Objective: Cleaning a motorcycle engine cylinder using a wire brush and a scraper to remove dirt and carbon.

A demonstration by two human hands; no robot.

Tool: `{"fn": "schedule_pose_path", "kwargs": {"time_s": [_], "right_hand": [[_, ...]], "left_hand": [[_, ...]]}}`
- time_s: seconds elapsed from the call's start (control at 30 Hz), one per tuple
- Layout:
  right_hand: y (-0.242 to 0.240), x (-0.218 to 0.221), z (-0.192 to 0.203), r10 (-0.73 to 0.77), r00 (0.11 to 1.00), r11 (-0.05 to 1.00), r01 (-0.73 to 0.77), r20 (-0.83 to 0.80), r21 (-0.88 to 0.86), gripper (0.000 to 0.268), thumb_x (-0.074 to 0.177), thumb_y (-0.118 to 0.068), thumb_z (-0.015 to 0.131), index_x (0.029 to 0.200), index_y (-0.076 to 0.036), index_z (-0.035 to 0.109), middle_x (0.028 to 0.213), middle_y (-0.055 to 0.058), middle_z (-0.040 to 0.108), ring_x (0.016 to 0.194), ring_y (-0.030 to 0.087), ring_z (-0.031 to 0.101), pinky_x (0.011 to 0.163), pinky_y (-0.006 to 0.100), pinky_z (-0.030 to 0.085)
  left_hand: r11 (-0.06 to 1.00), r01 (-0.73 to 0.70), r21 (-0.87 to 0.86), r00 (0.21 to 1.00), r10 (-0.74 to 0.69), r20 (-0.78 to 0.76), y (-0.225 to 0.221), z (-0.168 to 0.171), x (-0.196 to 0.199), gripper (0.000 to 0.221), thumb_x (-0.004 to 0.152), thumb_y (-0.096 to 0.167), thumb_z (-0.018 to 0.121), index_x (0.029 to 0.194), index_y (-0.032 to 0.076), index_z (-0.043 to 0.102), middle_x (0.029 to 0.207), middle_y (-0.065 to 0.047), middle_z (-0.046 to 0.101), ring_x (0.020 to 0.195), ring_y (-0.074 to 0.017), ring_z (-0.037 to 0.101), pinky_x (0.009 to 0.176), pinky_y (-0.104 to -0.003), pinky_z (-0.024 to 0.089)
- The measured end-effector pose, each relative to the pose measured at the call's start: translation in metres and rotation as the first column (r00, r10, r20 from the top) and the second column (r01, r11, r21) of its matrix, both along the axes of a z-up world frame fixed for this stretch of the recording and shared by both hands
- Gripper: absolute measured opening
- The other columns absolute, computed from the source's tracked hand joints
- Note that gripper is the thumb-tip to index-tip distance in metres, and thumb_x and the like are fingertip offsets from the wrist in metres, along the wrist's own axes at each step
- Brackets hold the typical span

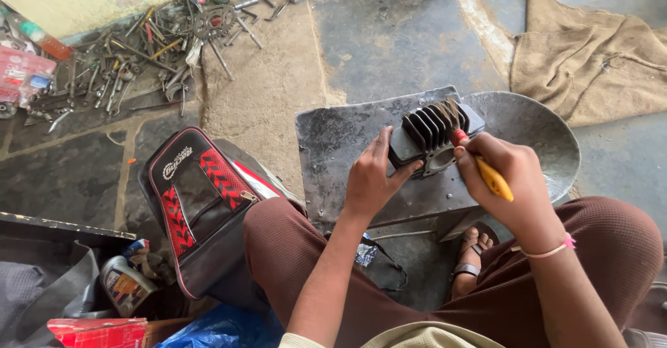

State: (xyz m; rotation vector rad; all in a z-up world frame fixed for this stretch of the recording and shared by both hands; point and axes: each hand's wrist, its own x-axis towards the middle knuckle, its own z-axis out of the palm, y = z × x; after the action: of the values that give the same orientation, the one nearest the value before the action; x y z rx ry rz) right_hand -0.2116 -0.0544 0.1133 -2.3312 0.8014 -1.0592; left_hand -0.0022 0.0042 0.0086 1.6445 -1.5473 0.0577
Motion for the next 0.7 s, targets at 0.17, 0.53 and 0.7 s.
{"fn": "schedule_pose_path", "kwargs": {"time_s": [0.17, 0.53, 0.7], "right_hand": [[-0.001, -0.003, 0.004, -0.034, 0.999, 0.986, 0.035, -0.009, 0.161, 0.016, 0.095, -0.014, 0.071, 0.088, 0.001, 0.068, 0.058, 0.012, 0.061, 0.047, 0.017, 0.058, 0.050, 0.032, 0.045], [-0.015, -0.011, -0.012, 0.012, 0.997, 0.925, -0.040, 0.075, 0.378, 0.016, 0.097, -0.016, 0.069, 0.094, 0.000, 0.068, 0.069, 0.004, 0.070, 0.055, 0.008, 0.064, 0.050, 0.024, 0.051], [-0.014, -0.014, -0.010, 0.003, 0.997, 0.936, -0.032, 0.083, 0.351, 0.017, 0.098, -0.014, 0.070, 0.099, 0.003, 0.070, 0.074, 0.005, 0.071, 0.063, 0.008, 0.064, 0.056, 0.024, 0.049]], "left_hand": [[1.000, 0.001, 0.028, 1.000, -0.001, -0.002, -0.001, -0.003, 0.000, 0.088, 0.090, 0.056, 0.072, 0.143, -0.009, 0.047, 0.119, -0.028, 0.069, 0.105, -0.0384, 0.074, 0.084, -0.043, 0.062], [0.999, 0.042, -0.002, 0.999, -0.042, -0.014, -0.006, -0.014, 0.010, 0.089, 0.089, 0.057, 0.076, 0.146, -0.005, 0.045, 0.125, -0.027, 0.068, 0.109, -0.0379, 0.074, 0.090, -0.043, 0.063], [0.989, 0.121, -0.081, 0.992, -0.118, 0.036, -0.011, 0.021, 0.001, 0.097, 0.089, 0.058, 0.074, 0.156, -0.001, 0.038, 0.143, -0.022, 0.056, 0.130, -0.0377, 0.061, 0.108, -0.047, 0.056]]}}
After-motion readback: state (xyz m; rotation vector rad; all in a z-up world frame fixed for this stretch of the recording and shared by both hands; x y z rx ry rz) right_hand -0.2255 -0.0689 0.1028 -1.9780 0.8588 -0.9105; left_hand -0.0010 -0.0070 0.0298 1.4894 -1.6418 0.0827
